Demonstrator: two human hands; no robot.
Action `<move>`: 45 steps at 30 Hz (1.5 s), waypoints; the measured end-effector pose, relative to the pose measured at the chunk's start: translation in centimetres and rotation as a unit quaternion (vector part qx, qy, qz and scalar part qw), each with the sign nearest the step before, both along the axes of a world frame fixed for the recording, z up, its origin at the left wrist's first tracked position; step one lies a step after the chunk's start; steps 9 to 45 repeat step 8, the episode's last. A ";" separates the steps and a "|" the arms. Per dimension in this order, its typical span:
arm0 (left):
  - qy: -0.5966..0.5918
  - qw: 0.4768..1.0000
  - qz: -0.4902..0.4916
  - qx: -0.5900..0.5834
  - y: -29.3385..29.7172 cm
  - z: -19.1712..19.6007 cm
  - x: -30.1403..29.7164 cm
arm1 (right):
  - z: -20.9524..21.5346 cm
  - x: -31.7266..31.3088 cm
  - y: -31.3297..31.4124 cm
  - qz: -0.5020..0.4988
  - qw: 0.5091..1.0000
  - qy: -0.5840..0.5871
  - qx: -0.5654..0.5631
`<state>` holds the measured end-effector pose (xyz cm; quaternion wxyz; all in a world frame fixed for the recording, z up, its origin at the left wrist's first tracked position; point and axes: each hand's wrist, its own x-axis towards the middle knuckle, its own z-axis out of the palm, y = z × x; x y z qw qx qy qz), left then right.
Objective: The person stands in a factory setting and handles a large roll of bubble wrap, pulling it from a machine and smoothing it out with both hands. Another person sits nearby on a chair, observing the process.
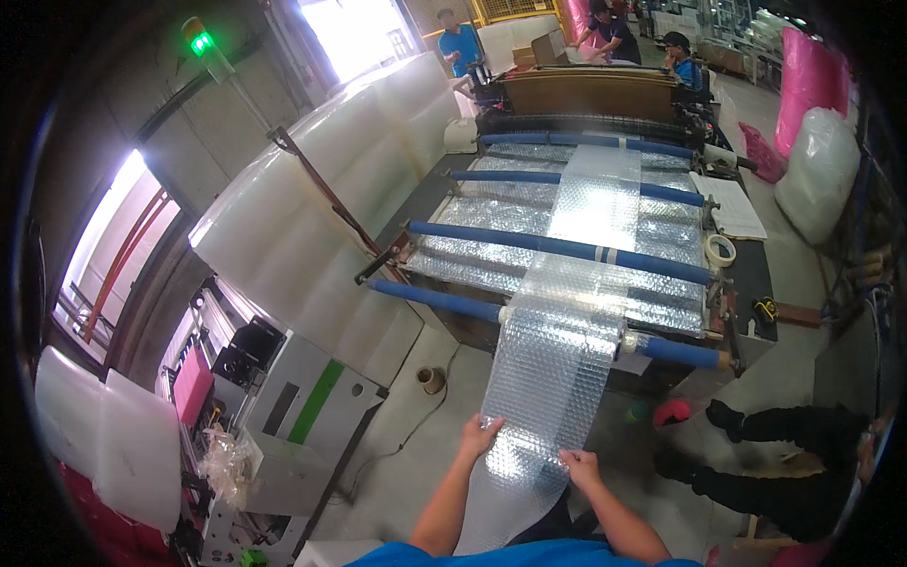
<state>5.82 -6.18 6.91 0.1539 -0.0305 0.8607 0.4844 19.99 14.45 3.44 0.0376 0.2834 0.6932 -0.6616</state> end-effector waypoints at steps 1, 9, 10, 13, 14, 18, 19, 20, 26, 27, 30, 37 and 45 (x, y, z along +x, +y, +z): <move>0.001 1.000 0.002 0.013 -0.2 -0.8 0.0 | 0.3 0.2 -0.3 -0.010 1.000 -0.001 -0.020; -0.021 0.999 -0.006 -0.025 0.7 -0.1 -0.1 | -0.6 0.1 0.4 0.009 1.000 -0.002 -0.020; -0.021 0.999 -0.006 -0.025 0.7 -0.1 -0.1 | -0.6 0.1 0.4 0.009 1.000 -0.002 -0.020; -0.021 0.999 -0.006 -0.025 0.7 -0.1 -0.1 | -0.6 0.1 0.4 0.009 1.000 -0.002 -0.020; -0.021 0.999 -0.006 -0.025 0.7 -0.1 -0.1 | -0.6 0.1 0.4 0.009 1.000 -0.002 -0.020; -0.021 0.999 -0.006 -0.025 0.7 -0.1 -0.1 | -0.6 0.1 0.4 0.009 1.000 -0.002 -0.020; -0.021 0.999 -0.006 -0.025 0.7 -0.1 -0.1 | -0.6 0.1 0.4 0.009 1.000 -0.002 -0.020; -0.021 0.999 -0.006 -0.025 0.7 -0.1 -0.1 | -0.6 0.1 0.4 0.009 1.000 -0.002 -0.020; -0.021 0.999 -0.006 -0.025 0.7 -0.1 -0.1 | -0.6 0.1 0.4 0.009 1.000 -0.002 -0.020; -0.021 0.999 -0.006 -0.025 0.7 -0.1 -0.1 | -0.6 0.1 0.4 0.009 1.000 -0.002 -0.020; -0.021 0.999 -0.006 -0.025 0.7 -0.1 -0.1 | -0.6 0.1 0.4 0.009 1.000 -0.002 -0.020; -0.021 0.999 -0.006 -0.025 0.7 -0.1 -0.1 | -0.6 0.1 0.4 0.009 1.000 -0.002 -0.020; -0.021 0.999 -0.006 -0.025 0.7 -0.1 -0.1 | -0.6 0.1 0.4 0.009 1.000 -0.002 -0.020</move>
